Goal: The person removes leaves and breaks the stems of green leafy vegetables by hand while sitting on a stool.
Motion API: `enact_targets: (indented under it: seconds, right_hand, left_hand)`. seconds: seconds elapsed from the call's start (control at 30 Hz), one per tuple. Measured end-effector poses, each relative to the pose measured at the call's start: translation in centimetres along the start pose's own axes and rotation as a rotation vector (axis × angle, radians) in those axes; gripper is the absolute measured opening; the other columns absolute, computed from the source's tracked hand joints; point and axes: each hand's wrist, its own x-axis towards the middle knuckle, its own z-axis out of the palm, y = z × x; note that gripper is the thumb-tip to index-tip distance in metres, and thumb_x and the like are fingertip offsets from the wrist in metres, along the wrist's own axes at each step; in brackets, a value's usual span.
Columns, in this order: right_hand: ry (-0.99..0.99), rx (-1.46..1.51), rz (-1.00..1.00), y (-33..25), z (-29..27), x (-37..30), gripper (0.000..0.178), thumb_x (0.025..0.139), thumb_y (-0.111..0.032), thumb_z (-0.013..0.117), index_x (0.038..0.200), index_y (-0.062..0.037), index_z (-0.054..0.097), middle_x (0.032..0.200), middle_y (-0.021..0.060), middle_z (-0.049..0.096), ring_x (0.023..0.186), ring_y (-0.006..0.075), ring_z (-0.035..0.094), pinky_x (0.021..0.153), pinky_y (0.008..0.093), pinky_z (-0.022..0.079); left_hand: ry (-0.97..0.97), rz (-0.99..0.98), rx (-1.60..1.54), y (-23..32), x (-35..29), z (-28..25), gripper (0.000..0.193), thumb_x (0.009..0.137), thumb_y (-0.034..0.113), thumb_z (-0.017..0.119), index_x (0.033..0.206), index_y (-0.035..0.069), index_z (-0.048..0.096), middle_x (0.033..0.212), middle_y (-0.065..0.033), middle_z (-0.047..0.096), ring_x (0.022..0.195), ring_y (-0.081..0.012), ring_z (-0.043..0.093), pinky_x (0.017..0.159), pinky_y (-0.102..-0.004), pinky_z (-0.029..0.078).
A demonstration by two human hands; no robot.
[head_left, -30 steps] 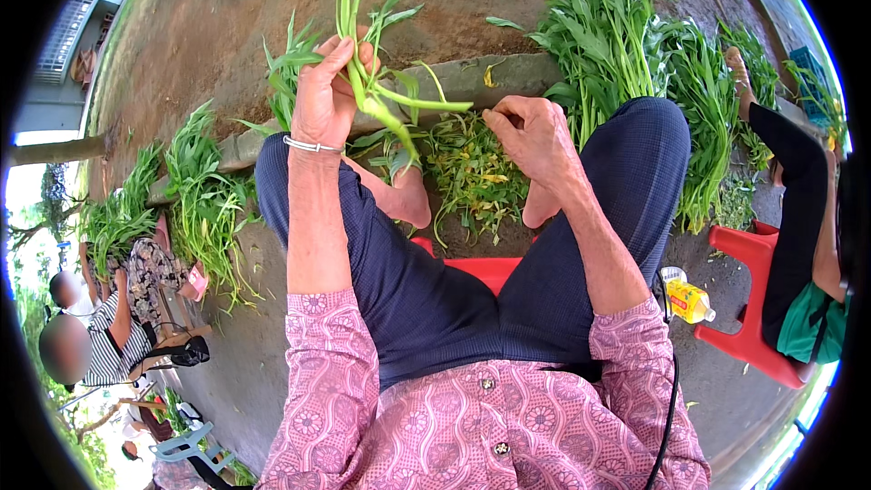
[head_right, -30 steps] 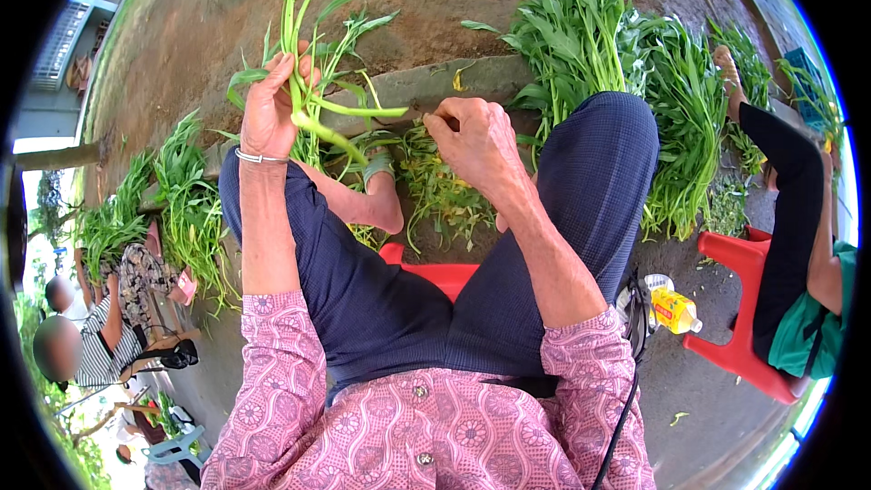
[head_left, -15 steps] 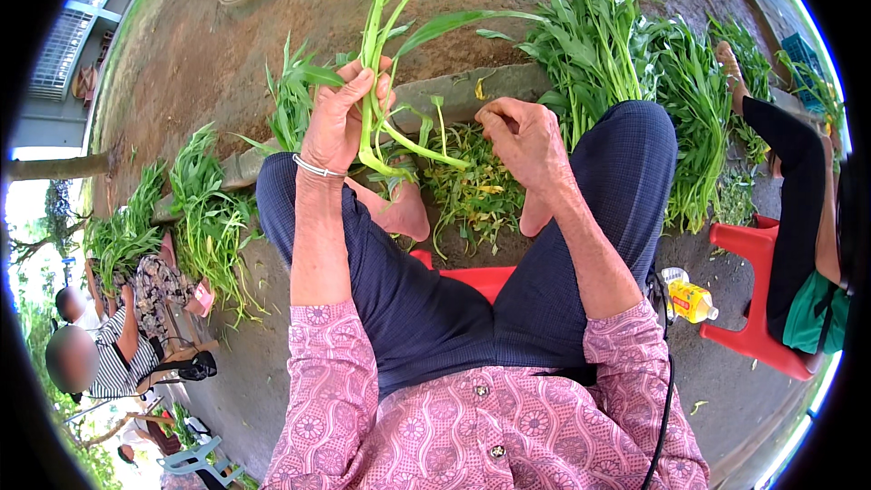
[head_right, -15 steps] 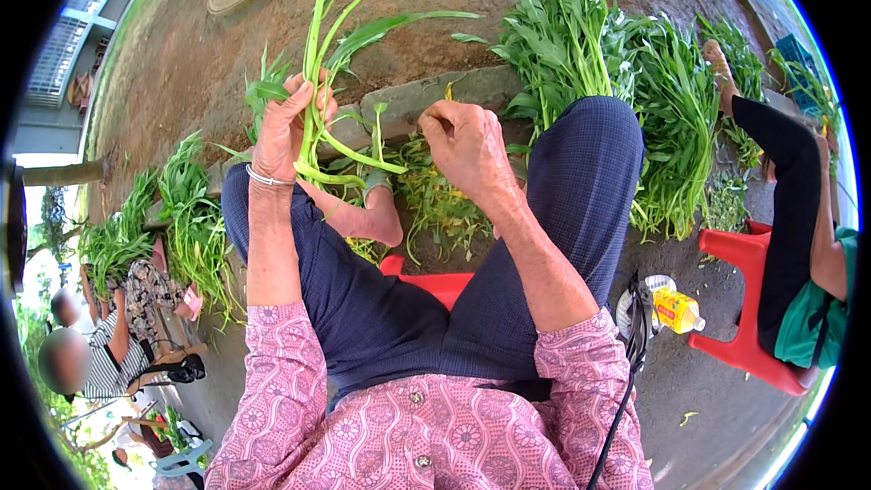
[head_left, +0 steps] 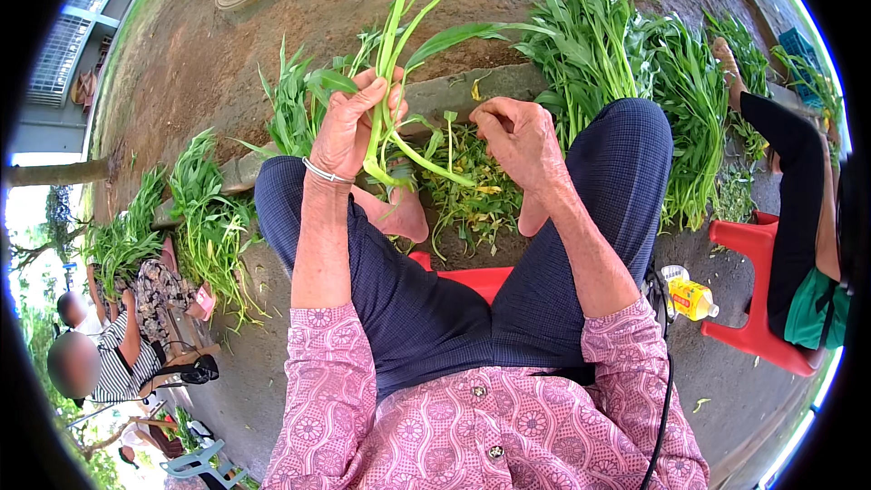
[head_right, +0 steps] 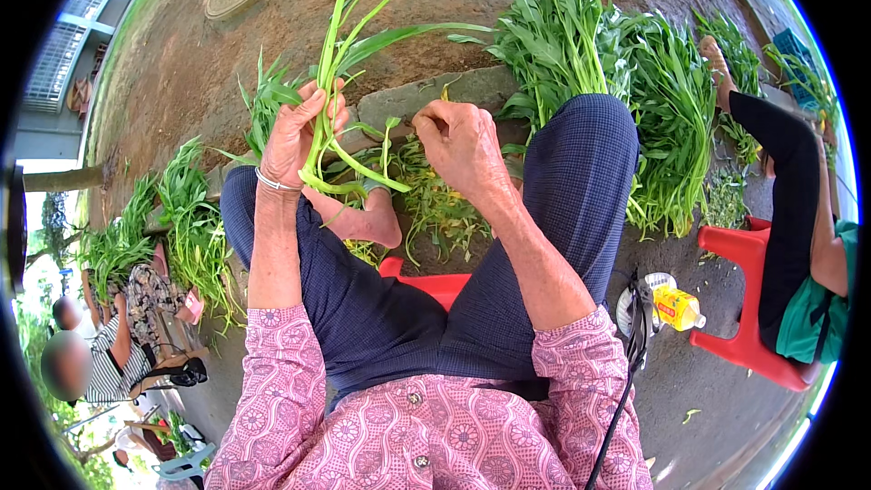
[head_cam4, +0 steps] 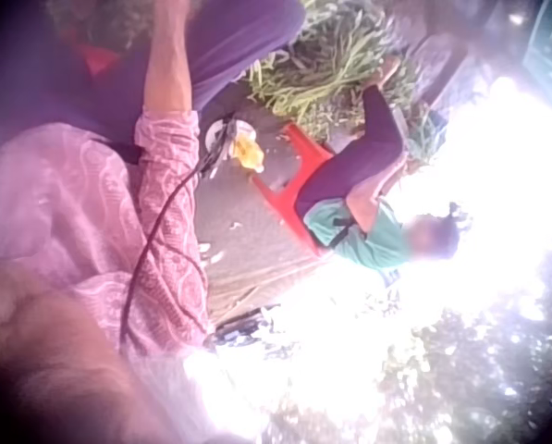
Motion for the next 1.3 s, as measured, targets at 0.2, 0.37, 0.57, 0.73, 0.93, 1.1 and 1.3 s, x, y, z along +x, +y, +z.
enact_targets:
  seconds: [0.2,0.37,0.57,0.73,0.93,1.1,1.3]
  right_hand:
    - [0.007,0.063,0.013,0.1,0.0,0.1,0.016,0.082,-0.010,0.058,0.084,0.0030,0.066,0.063,0.0174,0.060,0.053,0.0199,0.058,0.054,0.0322,0.046]
    - [0.039,0.120,-0.011,0.6,0.1,0.4,0.017,0.082,-0.009,0.056,0.090,0.0037,0.066,0.066,0.0131,0.063,0.058,0.0146,0.059,0.056,0.0298,0.047]
    - [-0.006,0.334,0.077,-0.6,-0.2,0.6,0.021,0.087,-0.011,0.054,0.097,0.0048,0.064,0.069,0.0043,0.062,0.061,0.0093,0.058,0.055,0.0240,0.047]
    - [-0.063,0.370,0.097,-0.1,0.1,0.8,0.022,0.089,-0.016,0.057,0.097,0.0023,0.065,0.070,0.0031,0.062,0.061,0.0087,0.057,0.054,0.0237,0.047]
    - [-0.045,0.454,0.270,-1.8,0.3,0.7,0.025,0.087,-0.019,0.063,0.100,0.0019,0.064,0.072,0.0032,0.063,0.060,0.0078,0.055,0.053,0.0227,0.046]
    - [-0.041,0.451,0.197,-1.2,0.7,0.8,0.023,0.085,-0.017,0.066,0.096,0.0037,0.063,0.073,0.0033,0.063,0.058,0.0069,0.054,0.051,0.0214,0.045]
    - [-0.018,0.464,0.200,-1.2,0.7,0.8,0.019,0.086,-0.014,0.064,0.091,0.0035,0.064,0.069,0.0026,0.062,0.056,0.0067,0.053,0.049,0.0214,0.043]
  left_hand:
    - [-0.049,-0.074,-0.058,-0.6,0.0,0.7,0.030,0.092,0.021,0.059,0.111,-0.002,0.057,0.080,-0.0026,0.055,0.071,-0.0137,0.052,0.063,-0.0245,0.043]
    - [-0.125,-0.111,-0.075,-1.6,0.2,1.5,0.028,0.093,0.019,0.057,0.112,-0.001,0.057,0.082,-0.0032,0.053,0.072,-0.0136,0.050,0.061,-0.0233,0.042]
    - [-0.083,-0.132,0.060,-2.2,0.0,2.4,0.025,0.092,0.019,0.060,0.107,-0.001,0.061,0.076,-0.0024,0.058,0.068,-0.0121,0.053,0.063,-0.0239,0.044]
    - [-0.111,-0.162,0.147,-2.4,0.1,2.7,0.024,0.091,0.018,0.061,0.107,0.000,0.062,0.078,-0.0016,0.059,0.069,-0.0087,0.054,0.065,-0.0225,0.043]
    - [-0.142,-0.179,0.251,-2.7,-0.1,2.7,0.026,0.091,0.020,0.062,0.107,0.001,0.062,0.080,0.0002,0.060,0.070,-0.0074,0.052,0.064,-0.0222,0.042]
    - [-0.142,-0.169,0.264,-2.9,-0.2,2.7,0.026,0.091,0.021,0.061,0.107,0.000,0.062,0.082,-0.0003,0.061,0.071,-0.0074,0.053,0.066,-0.0222,0.043]
    - [-0.107,-0.162,0.283,-3.2,-0.1,2.9,0.021,0.090,0.026,0.061,0.088,0.005,0.061,0.072,0.0002,0.059,0.062,-0.0060,0.053,0.054,-0.0202,0.043]
